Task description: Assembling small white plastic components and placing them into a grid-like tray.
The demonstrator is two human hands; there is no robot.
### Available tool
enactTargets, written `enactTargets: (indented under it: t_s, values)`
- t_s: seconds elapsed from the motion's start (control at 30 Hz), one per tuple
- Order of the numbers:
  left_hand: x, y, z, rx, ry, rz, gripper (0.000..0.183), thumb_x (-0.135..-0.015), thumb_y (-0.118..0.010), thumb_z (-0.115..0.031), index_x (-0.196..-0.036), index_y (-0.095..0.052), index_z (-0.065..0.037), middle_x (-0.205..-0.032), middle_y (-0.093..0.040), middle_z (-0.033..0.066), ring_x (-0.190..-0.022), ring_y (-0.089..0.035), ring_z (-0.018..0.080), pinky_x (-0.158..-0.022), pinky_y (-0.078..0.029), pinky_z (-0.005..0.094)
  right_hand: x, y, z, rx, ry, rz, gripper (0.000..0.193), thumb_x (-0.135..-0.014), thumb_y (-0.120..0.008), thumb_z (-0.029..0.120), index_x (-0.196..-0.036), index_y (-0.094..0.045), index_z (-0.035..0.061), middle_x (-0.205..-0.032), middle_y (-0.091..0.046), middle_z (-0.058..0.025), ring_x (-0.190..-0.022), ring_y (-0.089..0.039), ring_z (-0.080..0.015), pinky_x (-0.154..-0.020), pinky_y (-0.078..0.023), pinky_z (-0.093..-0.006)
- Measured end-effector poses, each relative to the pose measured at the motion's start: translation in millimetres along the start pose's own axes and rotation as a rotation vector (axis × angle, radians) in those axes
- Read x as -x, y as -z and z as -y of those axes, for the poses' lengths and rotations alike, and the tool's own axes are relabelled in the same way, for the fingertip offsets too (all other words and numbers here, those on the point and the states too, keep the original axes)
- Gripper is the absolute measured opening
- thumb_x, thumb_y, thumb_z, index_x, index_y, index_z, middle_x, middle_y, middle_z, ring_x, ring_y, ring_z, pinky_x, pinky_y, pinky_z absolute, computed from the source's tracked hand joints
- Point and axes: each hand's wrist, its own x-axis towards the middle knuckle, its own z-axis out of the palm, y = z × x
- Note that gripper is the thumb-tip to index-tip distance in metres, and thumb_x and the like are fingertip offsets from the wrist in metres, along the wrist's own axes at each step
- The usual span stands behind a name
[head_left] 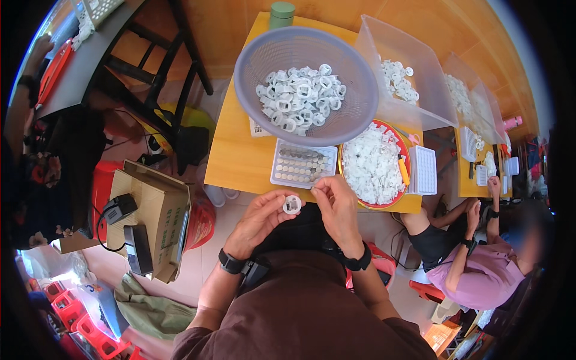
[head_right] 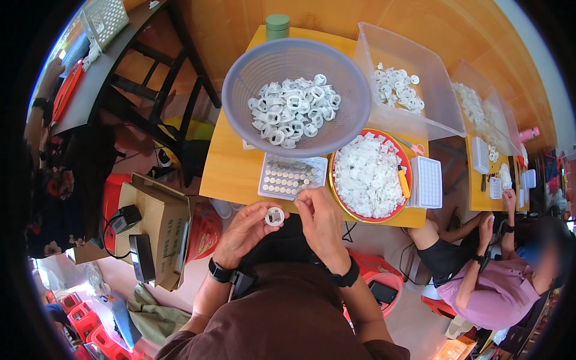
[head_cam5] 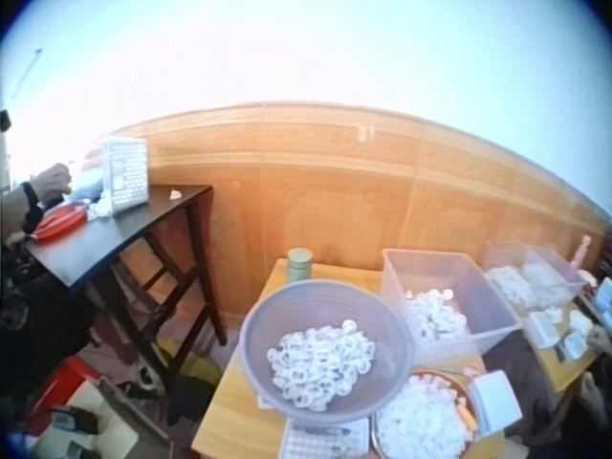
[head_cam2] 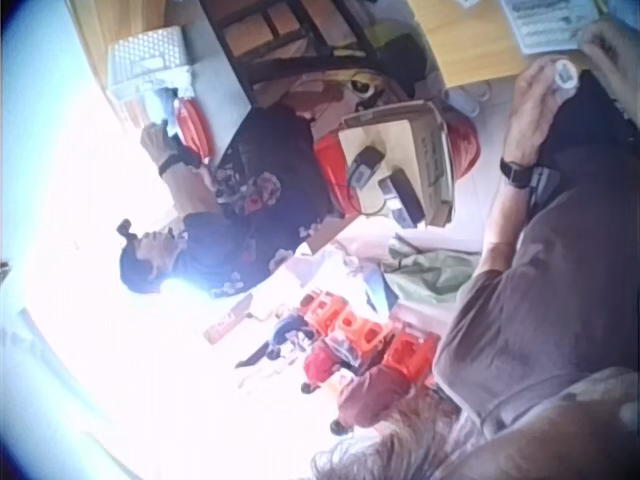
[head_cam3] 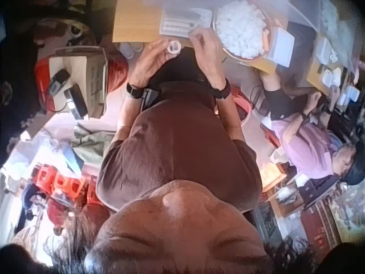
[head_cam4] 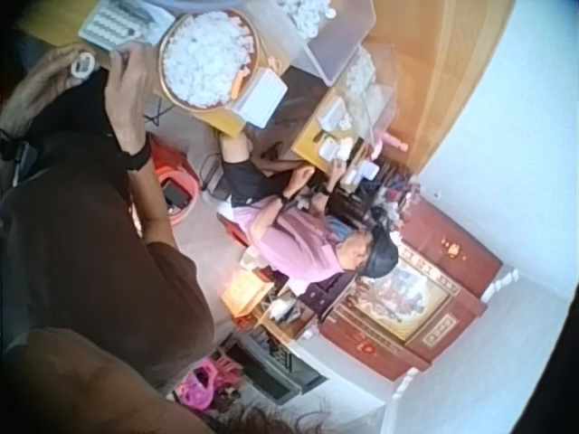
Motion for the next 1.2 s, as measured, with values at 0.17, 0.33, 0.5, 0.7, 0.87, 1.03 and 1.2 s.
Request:
enactTargets:
  t_s: [0.17,0.33,0.5,0.7,0.87,1.03,1.2]
  values:
    - [0.7,-1.3,2.9,0.003,-0.044,-0.026,0.028,-0.091,-0.052,-0.020,-0.108,-0.056,0.002,-0.103,-0.061,0.0096,-0.093,-0.060,0.0148,-0.082,-0.051,0.0276,12.9,-3.8,15.6,-0.012,0.134,0.086,0.012,-0.076,-0.062,0.000,-0.085,-0.055,0.0025,-0.076,-0.052,-0.0106,-0.065,-0.057,-0.0274,-0.055,-0.044,-0.0347]
    - [0.8,-8.5,3.5,-0.037,-0.066,-0.064,0.024,-0.091,-0.052,-0.017,-0.109,-0.057,0.000,-0.099,-0.061,0.0054,-0.090,-0.059,0.0114,-0.081,-0.050,0.0260,17.2,-11.9,7.3,0.165,0.376,-0.009,0.015,-0.074,-0.062,-0.003,-0.086,-0.056,0.0032,-0.076,-0.052,-0.0083,-0.064,-0.057,-0.0257,-0.052,-0.045,-0.0346]
    - [1.4,-10.1,4.0,-0.067,-0.083,-0.073,0.024,-0.091,-0.053,-0.016,-0.108,-0.058,0.000,-0.097,-0.061,0.0042,-0.089,-0.059,0.0103,-0.080,-0.050,0.0253,21.5,-15.2,2.6,0.255,0.487,-0.077,0.019,-0.071,-0.062,-0.003,-0.088,-0.058,0.0021,-0.075,-0.053,-0.0082,-0.063,-0.057,-0.0245,-0.052,-0.046,-0.0335]
    - [1.8,-11.0,5.8,-0.091,-0.087,-0.077,0.024,-0.091,-0.053,-0.017,-0.107,-0.058,0.000,-0.097,-0.061,0.0043,-0.088,-0.059,0.0101,-0.079,-0.049,0.0249,22.5,-13.3,2.6,0.310,0.554,-0.059,0.021,-0.070,-0.061,-0.005,-0.090,-0.059,0.0011,-0.076,-0.054,-0.0081,-0.062,-0.057,-0.0236,-0.053,-0.048,-0.0321]
    - [-0.1,-9.8,5.7,-0.031,-0.064,-0.064,0.024,-0.092,-0.051,-0.017,-0.107,-0.058,0.000,-0.097,-0.061,0.0047,-0.088,-0.059,0.0107,-0.079,-0.050,0.0248,28.0,-13.5,2.5,0.194,0.467,-0.080,0.023,-0.070,-0.060,-0.006,-0.092,-0.061,0.0005,-0.078,-0.055,-0.0085,-0.064,-0.058,-0.0235,-0.054,-0.048,-0.0316]
    - [-1.2,-14.9,6.9,-0.024,-0.061,-0.070,0.024,-0.093,-0.050,-0.018,-0.107,-0.058,0.000,-0.097,-0.061,0.0054,-0.088,-0.060,0.0118,-0.079,-0.050,0.0251,31.2,-10.0,1.8,0.196,0.436,-0.066,0.026,-0.068,-0.062,-0.007,-0.093,-0.062,0.0015,-0.081,-0.056,-0.0100,-0.064,-0.059,-0.0241,-0.054,-0.048,-0.0320]
    - [1.8,-12.0,8.5,-0.058,-0.063,-0.085,0.024,-0.093,-0.050,-0.018,-0.107,-0.058,0.000,-0.098,-0.061,0.0058,-0.087,-0.060,0.0117,-0.078,-0.051,0.0248,29.0,-5.0,6.0,0.119,0.376,-0.041,0.021,-0.072,-0.061,-0.006,-0.091,-0.062,0.0009,-0.080,-0.055,-0.0099,-0.063,-0.058,-0.0247,-0.053,-0.047,-0.0307]
